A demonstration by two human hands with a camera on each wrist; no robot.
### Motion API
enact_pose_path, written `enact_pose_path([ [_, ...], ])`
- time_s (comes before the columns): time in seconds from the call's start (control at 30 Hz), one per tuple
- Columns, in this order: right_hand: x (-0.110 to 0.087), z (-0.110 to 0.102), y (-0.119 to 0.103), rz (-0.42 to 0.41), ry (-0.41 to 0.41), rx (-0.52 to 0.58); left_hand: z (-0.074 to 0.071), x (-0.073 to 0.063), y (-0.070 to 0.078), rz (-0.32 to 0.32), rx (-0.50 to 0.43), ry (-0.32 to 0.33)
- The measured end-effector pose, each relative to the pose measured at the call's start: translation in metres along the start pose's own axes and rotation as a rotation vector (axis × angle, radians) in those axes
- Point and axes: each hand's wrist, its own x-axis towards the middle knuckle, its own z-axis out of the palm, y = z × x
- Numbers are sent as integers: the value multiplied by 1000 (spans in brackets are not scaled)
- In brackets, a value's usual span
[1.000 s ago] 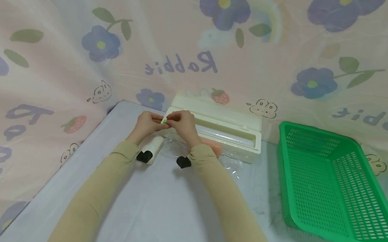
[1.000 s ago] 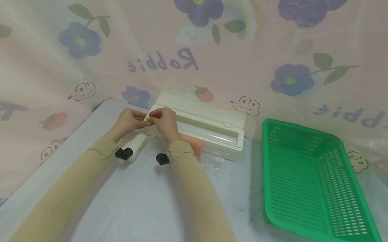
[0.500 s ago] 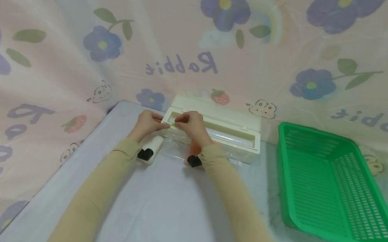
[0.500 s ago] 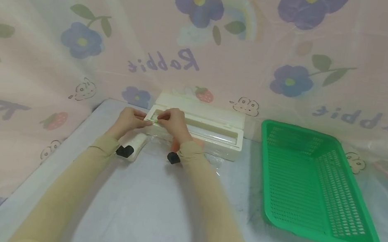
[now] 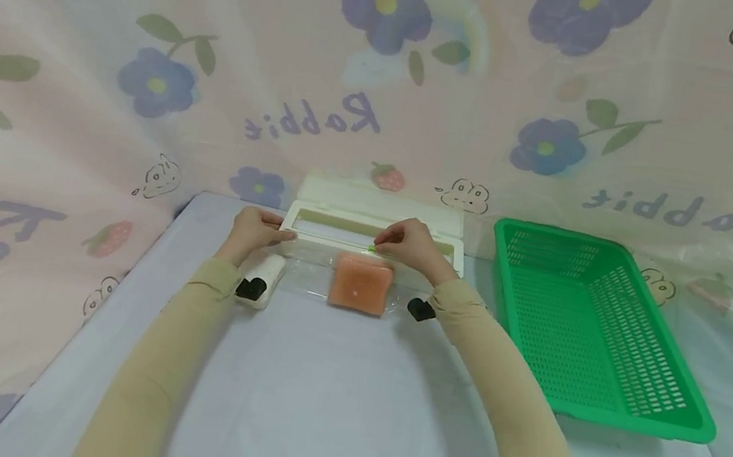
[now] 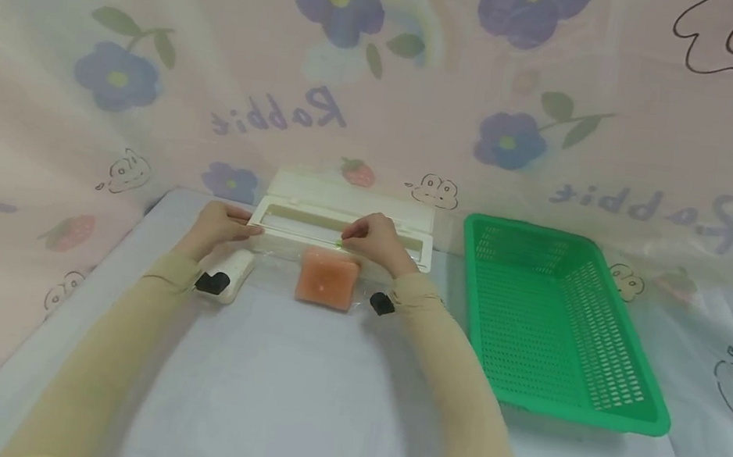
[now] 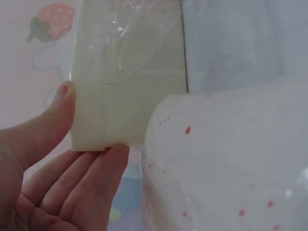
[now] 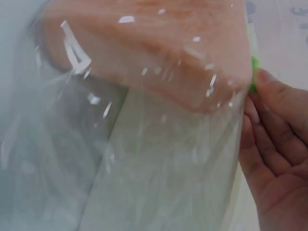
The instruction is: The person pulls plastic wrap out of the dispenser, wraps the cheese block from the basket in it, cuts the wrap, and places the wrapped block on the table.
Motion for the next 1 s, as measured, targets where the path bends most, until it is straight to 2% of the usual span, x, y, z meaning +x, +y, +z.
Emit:
enact_pose_path([
  [0.2, -14, -22, 16, -20, -19, -43, 4, -2, 2, 8, -19, -14],
  [0.5, -43, -59, 34, 69, -46, -95, 0, -5, 2, 20, -9, 1],
  [0.67, -52, -69, 36, 92, -80, -97, 2, -6, 3, 5, -11, -16],
  [0.77, -57, -75, 36, 114, -86, -93, 2, -7, 3, 5, -3, -4],
  [1.0, -64, -84, 37, 109, -83, -128, 0, -7, 4, 11, 4, 2],
])
